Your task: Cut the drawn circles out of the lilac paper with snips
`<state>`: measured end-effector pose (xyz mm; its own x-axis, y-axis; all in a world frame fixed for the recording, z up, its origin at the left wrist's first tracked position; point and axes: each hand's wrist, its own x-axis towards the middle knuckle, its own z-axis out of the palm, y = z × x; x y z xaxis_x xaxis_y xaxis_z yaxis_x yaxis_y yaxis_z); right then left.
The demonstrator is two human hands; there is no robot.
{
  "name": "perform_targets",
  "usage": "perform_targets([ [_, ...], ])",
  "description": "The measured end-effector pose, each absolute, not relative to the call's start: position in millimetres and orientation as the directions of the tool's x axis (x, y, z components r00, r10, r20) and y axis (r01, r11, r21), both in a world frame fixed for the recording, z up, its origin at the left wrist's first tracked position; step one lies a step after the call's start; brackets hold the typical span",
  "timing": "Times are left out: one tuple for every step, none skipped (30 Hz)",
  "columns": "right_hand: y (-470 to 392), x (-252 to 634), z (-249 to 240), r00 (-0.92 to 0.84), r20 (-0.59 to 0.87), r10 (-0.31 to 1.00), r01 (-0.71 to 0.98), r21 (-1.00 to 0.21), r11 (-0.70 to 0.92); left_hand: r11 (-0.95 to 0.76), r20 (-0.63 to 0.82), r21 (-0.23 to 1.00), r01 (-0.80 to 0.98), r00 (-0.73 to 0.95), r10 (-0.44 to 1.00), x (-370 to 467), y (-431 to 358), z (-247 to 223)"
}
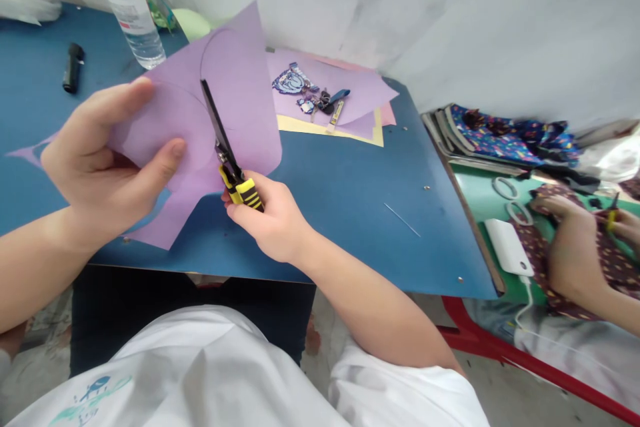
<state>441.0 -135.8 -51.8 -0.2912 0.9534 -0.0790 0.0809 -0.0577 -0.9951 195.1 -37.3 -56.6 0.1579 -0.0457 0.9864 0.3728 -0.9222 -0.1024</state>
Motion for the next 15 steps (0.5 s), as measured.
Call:
perform_targets([
  [-136, 441, -51, -0.288, -0.083, 0.954, 0.083, -0.995, -0.061, -0.923, 0.983, -0.058, 0.381, 0.183, 0.014, 195, -49, -53],
  [-136, 441, -51, -0.286, -0.086, 0.954, 0.084, -0.994, -0.064, -0.917, 0.973, -0.004, 0.398, 0.214, 0.089, 194, -61, -48],
  [-135, 441, -51, -0.287, -0.089, 0.954, 0.086, -0.994, -0.066, -0.894, 0.944, 0.089, 0.440, 0.247, 0.216, 194, -73, -43],
  [-135, 441, -50, -0.288, -0.089, 0.954, 0.087, -0.994, -0.067, -0.841, 0.895, 0.203, 0.501, 0.254, 0.367, 194, -83, -39],
  [-135, 441, -50, -0.291, -0.088, 0.953, 0.088, -0.994, -0.065, -0.816, 0.878, 0.238, 0.526, 0.242, 0.412, 194, -92, -35],
  [-135, 441, -50, -0.294, -0.084, 0.952, 0.089, -0.994, -0.060, -0.802, 0.864, 0.260, 0.538, 0.241, 0.442, 194, -98, -32],
  [-135, 441, -50, -0.296, -0.080, 0.952, 0.092, -0.994, -0.055, -0.794, 0.860, 0.267, 0.545, 0.238, 0.452, 195, -101, -30],
  [-135, 442, -50, -0.296, -0.077, 0.952, 0.098, -0.994, -0.050, -0.798, 0.863, 0.260, 0.544, 0.240, 0.445, 195, -103, -29],
  [-135, 442, -50, -0.295, -0.076, 0.952, 0.104, -0.993, -0.047, -0.801, 0.864, 0.254, 0.543, 0.246, 0.440, 195, -103, -29],
  [-136, 442, -51, -0.292, -0.077, 0.953, 0.112, -0.993, -0.046, -0.802, 0.864, 0.249, 0.543, 0.250, 0.438, 195, -101, -29],
  [-136, 443, -51, -0.289, -0.079, 0.954, 0.119, -0.992, -0.046, -0.803, 0.864, 0.246, 0.542, 0.252, 0.435, 195, -100, -29],
  [-136, 443, -52, -0.285, -0.082, 0.955, 0.126, -0.991, -0.047, -0.804, 0.865, 0.245, 0.542, 0.253, 0.434, 195, -98, -30],
  [-136, 443, -52, -0.283, -0.083, 0.955, 0.130, -0.990, -0.047, -0.805, 0.865, 0.246, 0.540, 0.253, 0.434, 195, -97, -30],
  [-136, 444, -53, -0.282, -0.081, 0.956, 0.132, -0.990, -0.045, -0.806, 0.865, 0.247, 0.537, 0.252, 0.433, 195, -97, -31],
  [-136, 444, -54, -0.282, -0.078, 0.956, 0.132, -0.990, -0.041, -0.808, 0.866, 0.250, 0.533, 0.250, 0.433, 195, -97, -31],
])
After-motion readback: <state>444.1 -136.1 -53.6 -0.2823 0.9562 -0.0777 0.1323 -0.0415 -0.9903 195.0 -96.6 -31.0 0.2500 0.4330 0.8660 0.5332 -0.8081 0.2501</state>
